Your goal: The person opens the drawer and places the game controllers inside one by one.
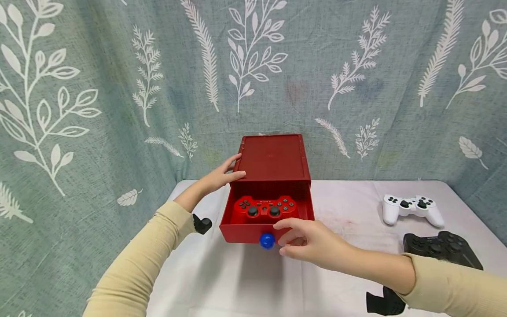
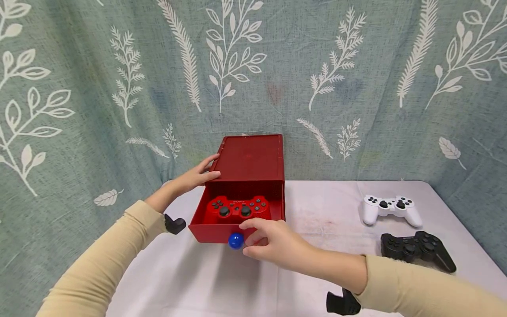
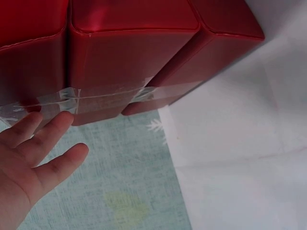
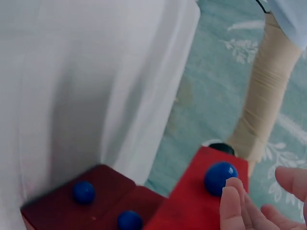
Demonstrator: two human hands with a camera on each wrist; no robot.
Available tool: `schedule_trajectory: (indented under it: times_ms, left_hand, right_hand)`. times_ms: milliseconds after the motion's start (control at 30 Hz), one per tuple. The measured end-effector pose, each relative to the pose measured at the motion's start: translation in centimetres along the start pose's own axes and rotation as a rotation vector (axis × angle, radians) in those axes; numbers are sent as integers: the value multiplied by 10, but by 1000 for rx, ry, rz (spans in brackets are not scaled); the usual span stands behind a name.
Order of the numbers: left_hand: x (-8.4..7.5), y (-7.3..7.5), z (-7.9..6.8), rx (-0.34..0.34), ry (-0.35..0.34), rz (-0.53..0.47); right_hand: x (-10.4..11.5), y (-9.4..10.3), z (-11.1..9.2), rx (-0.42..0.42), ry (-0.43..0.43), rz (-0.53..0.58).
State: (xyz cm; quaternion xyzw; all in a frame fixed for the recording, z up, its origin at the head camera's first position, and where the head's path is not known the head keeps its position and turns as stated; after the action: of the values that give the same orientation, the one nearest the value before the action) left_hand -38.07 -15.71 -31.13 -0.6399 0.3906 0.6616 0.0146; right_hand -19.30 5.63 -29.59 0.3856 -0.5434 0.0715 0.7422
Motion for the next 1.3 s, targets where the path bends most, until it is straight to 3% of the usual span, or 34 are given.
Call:
schedule_trajectory:
  times_ms: [133,433,600,867,1100,1300]
  left_hand:
    - [-1,0,0,7,-2,-8]
    - [-1,0,0,-3,4,15]
    - [-1,0,0,-4,22,8]
    - [-23,-6,-13,18,25,1]
    - [3,1,2,-7,4,11]
    - [2,1,2,-11,18,17]
  right_hand:
    - [-7,-7,3,12,-6,-15]
    - [-14,-18,8,-63,50,-76]
    - [-15,-24,12,-60,68,-77]
    - [-17,-27,21,-74,76,-102]
    - [-18,-24,26,-86,54,-91]
    - [-22,-19,29,-117,40,-90]
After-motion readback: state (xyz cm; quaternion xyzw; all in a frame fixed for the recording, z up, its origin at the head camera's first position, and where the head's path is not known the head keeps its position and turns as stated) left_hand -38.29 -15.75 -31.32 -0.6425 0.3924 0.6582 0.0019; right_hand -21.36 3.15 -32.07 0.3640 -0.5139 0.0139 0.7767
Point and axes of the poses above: each hand's wrist, its own z-axis towards the middle knuckle, its own y-axis out of the back of the hand, x = y × z, the point moved 6 cm from there along z, towards the middle knuckle, and after that the axes turned 2 degrees about x, right-handed, at the moved point
